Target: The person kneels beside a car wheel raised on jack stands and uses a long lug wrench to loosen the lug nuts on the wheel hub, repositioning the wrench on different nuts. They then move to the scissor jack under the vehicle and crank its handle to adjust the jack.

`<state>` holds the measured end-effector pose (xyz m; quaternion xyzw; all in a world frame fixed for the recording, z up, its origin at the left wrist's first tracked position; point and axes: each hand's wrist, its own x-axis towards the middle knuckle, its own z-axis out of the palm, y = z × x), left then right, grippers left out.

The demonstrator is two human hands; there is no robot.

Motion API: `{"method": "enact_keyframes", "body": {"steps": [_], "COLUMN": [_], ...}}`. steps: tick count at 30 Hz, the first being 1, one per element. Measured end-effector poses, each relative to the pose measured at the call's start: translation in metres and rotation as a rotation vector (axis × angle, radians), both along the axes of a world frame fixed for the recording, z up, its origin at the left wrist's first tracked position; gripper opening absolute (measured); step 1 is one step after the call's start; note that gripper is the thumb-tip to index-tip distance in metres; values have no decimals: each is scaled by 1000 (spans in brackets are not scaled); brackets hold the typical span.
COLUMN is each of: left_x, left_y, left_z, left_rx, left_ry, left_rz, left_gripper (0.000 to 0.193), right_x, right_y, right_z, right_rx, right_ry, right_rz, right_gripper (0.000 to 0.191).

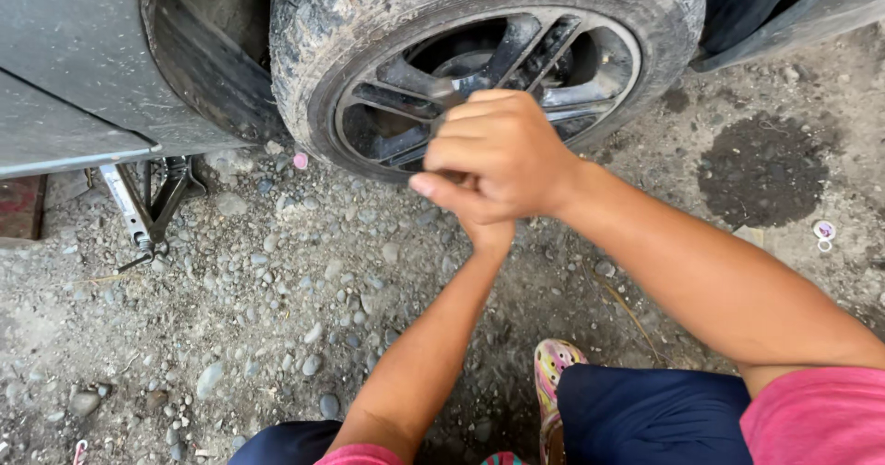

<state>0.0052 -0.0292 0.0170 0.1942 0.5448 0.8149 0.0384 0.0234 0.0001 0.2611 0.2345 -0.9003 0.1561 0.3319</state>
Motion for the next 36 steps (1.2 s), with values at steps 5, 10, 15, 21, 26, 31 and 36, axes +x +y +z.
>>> {"method": "enact_keyframes", "body": {"steps": [5, 10, 15, 21, 26, 31, 36], "left_x": [-13, -28, -33, -33, -38, -38, -18], "left_y": [8, 24, 48, 46, 38, 38, 31], "left_z": [-18, -44, -66, -65, -59, -59, -57], "left_rx": [-62, 116, 200, 187, 178, 132, 88], "left_ry": [-715, -1251, -1282, -1314, -1341, -1280, -1267], "left_rz": [-117, -387, -429, -404, -512, -501, -411], "left_gripper": [49, 49, 47, 29, 31, 34, 28], "right_x": [12, 27, 55, 51, 35, 33, 58], "right_y": [41, 60, 25, 67, 64, 53, 50], "right_z": [-31, -68, -99, -118, -142, -138, -137], "right_rx": [-128, 171, 49, -436, -1224, -1496, -1585], "right_ry": [-70, -297, -399, -1231, -643, -668, -733], "right_rz": [-284, -511, -383, -1057, -627, -464, -446], "right_gripper": [35, 35, 36, 62, 44, 43, 46]}}
